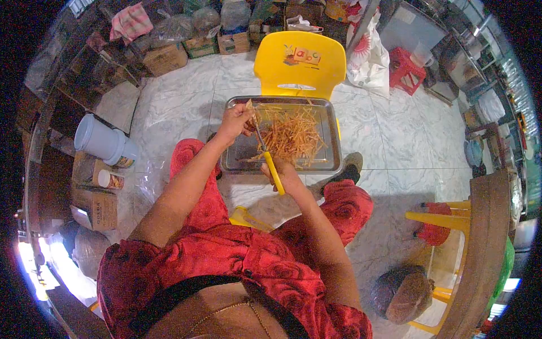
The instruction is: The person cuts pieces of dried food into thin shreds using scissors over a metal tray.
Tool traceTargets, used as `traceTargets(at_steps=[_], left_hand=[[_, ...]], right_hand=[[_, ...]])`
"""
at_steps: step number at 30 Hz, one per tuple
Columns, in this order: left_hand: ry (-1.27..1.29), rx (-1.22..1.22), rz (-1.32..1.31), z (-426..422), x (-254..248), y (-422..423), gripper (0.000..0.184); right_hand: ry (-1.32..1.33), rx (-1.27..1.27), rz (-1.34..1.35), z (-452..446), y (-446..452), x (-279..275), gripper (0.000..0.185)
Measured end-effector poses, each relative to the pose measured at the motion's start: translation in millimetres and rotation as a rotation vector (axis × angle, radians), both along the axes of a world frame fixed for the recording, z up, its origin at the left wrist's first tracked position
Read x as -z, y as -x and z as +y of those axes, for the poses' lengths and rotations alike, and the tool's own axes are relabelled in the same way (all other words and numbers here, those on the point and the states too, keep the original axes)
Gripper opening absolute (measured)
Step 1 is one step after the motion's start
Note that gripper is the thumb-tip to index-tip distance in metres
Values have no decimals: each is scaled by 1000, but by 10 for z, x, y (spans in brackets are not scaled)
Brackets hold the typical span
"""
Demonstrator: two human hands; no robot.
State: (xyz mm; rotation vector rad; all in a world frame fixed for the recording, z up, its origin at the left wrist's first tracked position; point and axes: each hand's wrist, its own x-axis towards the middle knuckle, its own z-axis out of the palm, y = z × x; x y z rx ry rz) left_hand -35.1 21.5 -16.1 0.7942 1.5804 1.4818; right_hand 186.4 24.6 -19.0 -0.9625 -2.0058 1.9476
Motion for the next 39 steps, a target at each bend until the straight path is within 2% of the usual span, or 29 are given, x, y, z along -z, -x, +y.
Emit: traceTargets(at_steps=[7,9,13,19,25,31,33,36,39], left_hand=[[41,23,-2,-25,-58,-9,16],[41,26,-3,-16,-39,0,16],[36,61,-61,-16,-29,-5,16],[36,64,-8,10,19,4,17],[82,113,-17,8,37,34,20],[26,81,-117,-8,39,-5,18],[56,81,-90,-3,40,1,18],[84,82,-58,5,41,6,18],[75,81,-57,0,35,-2,18]], right_hand=[[-25,8,-12,-2,13,-14,35],[73,36,-3,-6,5,-77,35],[45,46,12,11,1,38,34],[28,51,9,-1,13,-47,33],[-5,-23,36,51,-5,167,40],[-3,-4,14,17,-5,58,37],[80,51,69,-11,-1,-37,33],[44,27,-15,5,-7,-21,35],[54,29,24,48,-3,104,34]])
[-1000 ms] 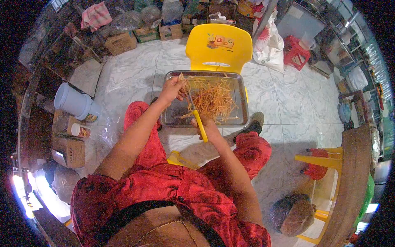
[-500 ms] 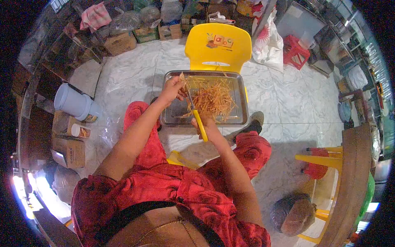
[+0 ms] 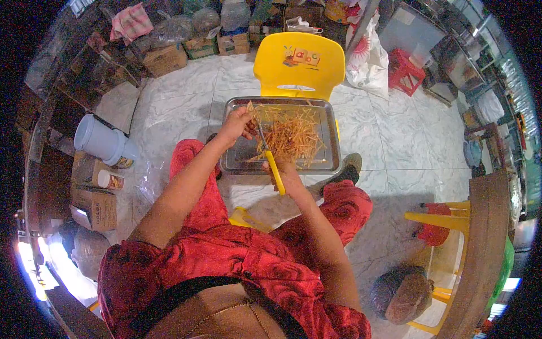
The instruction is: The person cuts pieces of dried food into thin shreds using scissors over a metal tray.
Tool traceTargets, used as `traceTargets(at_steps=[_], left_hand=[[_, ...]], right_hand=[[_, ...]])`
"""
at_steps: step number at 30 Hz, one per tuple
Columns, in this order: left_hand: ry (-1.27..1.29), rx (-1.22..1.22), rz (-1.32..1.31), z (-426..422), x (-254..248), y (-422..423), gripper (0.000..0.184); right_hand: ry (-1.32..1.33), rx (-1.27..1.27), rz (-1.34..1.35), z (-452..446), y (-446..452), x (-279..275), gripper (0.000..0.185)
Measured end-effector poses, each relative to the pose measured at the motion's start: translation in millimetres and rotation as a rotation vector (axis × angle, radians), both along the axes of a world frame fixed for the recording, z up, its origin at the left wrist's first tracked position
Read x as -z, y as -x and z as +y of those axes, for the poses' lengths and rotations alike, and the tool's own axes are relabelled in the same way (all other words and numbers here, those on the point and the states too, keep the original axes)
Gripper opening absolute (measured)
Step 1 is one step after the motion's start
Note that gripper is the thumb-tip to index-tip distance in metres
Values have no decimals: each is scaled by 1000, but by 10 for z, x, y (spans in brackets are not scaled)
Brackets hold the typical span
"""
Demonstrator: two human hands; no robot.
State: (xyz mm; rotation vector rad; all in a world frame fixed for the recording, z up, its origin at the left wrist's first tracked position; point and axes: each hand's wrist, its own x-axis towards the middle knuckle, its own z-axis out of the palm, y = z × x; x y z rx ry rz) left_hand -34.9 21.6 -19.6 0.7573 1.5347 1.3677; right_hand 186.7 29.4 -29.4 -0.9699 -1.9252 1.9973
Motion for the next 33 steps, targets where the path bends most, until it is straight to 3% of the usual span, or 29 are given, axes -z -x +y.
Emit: traceTargets(at_steps=[9,16,18,33], left_hand=[[-30,5,-40,6,20,9,18],[-29,-8,-52,-2,9,10,17],[-17,7,-39,-1,28,15,17],[-4,21,42,-14,-19,-84,20]], right_hand=[[132,49,-60,-25,-10,-103,37],[107,74,-5,-76,14,-105,34],[-71,29,9,-85,19,-36,36],[39,-5,13,16,44,38,37]])
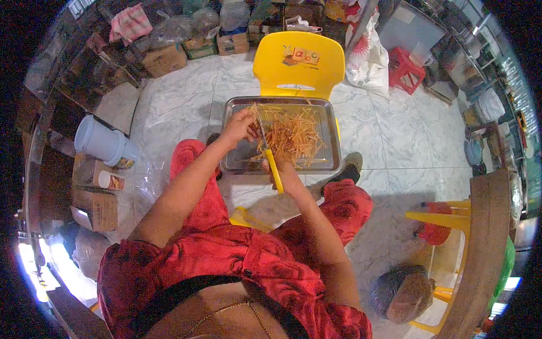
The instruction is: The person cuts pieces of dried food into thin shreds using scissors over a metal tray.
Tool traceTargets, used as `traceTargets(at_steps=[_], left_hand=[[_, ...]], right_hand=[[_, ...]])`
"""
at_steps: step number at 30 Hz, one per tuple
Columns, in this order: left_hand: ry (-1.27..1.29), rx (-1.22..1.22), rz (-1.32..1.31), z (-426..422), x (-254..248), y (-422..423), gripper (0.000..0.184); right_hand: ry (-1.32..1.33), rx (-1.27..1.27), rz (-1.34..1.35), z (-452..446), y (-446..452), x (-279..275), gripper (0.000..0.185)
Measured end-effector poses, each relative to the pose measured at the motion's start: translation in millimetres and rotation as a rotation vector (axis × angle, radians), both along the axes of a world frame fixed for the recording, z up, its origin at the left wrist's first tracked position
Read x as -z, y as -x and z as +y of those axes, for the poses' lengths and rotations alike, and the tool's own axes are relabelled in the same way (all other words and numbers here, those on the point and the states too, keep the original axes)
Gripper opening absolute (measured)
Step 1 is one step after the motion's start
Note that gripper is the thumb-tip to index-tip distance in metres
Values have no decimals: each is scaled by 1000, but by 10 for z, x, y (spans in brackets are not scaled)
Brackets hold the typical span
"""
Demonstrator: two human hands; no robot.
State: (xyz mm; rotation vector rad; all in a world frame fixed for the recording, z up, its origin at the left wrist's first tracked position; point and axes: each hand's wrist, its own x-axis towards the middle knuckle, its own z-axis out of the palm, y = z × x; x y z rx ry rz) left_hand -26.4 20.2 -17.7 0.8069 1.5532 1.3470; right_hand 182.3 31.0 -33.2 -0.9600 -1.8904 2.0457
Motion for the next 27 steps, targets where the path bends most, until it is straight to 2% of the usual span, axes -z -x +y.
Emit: traceTargets(at_steps=[6,16,25,27], left_hand=[[-7,-38,34,-1,4,9,15],[-45,-25,58,9,38,41,14],[-35,-46,-10,16,25,26,13],[-46,-52,-22,23,49,37,14]], right_hand=[[-90,28,-2,-43,-3,-33,37],[-26,51,-116,-29,-31,-118,38],[-193,59,-47,-17,-12,96,35],[-324,44,-74,-23,-1,120,36]])
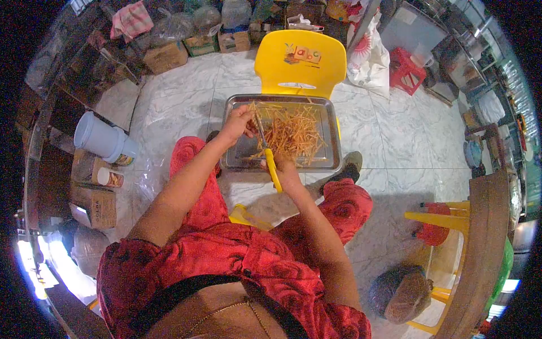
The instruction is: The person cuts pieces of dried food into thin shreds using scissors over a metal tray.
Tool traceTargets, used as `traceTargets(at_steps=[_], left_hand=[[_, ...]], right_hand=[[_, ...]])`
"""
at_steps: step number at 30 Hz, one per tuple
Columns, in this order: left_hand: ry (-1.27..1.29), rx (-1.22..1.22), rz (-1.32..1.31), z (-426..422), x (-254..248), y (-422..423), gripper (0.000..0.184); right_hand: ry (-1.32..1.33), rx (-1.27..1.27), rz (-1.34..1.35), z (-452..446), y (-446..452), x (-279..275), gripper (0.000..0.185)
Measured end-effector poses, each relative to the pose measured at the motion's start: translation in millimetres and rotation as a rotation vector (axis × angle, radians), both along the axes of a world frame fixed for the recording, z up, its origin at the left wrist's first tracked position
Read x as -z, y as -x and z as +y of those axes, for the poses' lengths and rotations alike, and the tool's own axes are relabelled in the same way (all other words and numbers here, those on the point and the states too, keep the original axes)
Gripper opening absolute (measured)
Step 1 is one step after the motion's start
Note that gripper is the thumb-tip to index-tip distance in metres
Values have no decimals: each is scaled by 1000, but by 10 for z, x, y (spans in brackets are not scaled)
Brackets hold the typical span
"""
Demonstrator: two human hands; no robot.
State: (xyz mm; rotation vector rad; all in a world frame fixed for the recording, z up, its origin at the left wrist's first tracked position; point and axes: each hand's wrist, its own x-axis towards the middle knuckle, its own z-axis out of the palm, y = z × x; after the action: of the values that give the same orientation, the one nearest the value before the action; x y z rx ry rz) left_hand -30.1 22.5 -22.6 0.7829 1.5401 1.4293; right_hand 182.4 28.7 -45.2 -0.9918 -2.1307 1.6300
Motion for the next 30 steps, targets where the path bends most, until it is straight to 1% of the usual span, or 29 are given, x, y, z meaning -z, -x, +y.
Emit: traceTargets(at_steps=[4,8,9,10,13,16,18,22,25,28,30], left_hand=[[-31,-12,-10,-12,-13,-16,15],[-7,44,2,-20,9,-3,18],[10,73,29,-18,14,-27,14],[26,102,56,-18,20,-49,15],[8,120,50,-21,54,-107,15],[14,109,-17,-14,64,-112,15],[8,106,-10,-13,54,-120,15],[-20,119,-34,-13,38,-113,16],[4,105,-29,-13,19,-115,16],[-25,62,-2,-36,-36,-124,17],[-36,52,22,-23,-1,-97,17]], right_hand=[[-84,-32,-89,16,-4,8,41],[-130,-47,-47,35,-12,98,47],[-131,-50,-36,36,-14,85,47],[-133,-52,-26,37,-15,68,48],[-65,-20,-66,47,-11,22,48],[-27,-17,2,32,-7,-43,46],[47,-2,-59,20,-3,-133,42],[31,13,-13,25,-6,-155,40],[8,32,-60,27,-7,-153,39],[-87,40,-18,42,-2,-65,40],[-79,32,-46,44,-9,-83,40]])
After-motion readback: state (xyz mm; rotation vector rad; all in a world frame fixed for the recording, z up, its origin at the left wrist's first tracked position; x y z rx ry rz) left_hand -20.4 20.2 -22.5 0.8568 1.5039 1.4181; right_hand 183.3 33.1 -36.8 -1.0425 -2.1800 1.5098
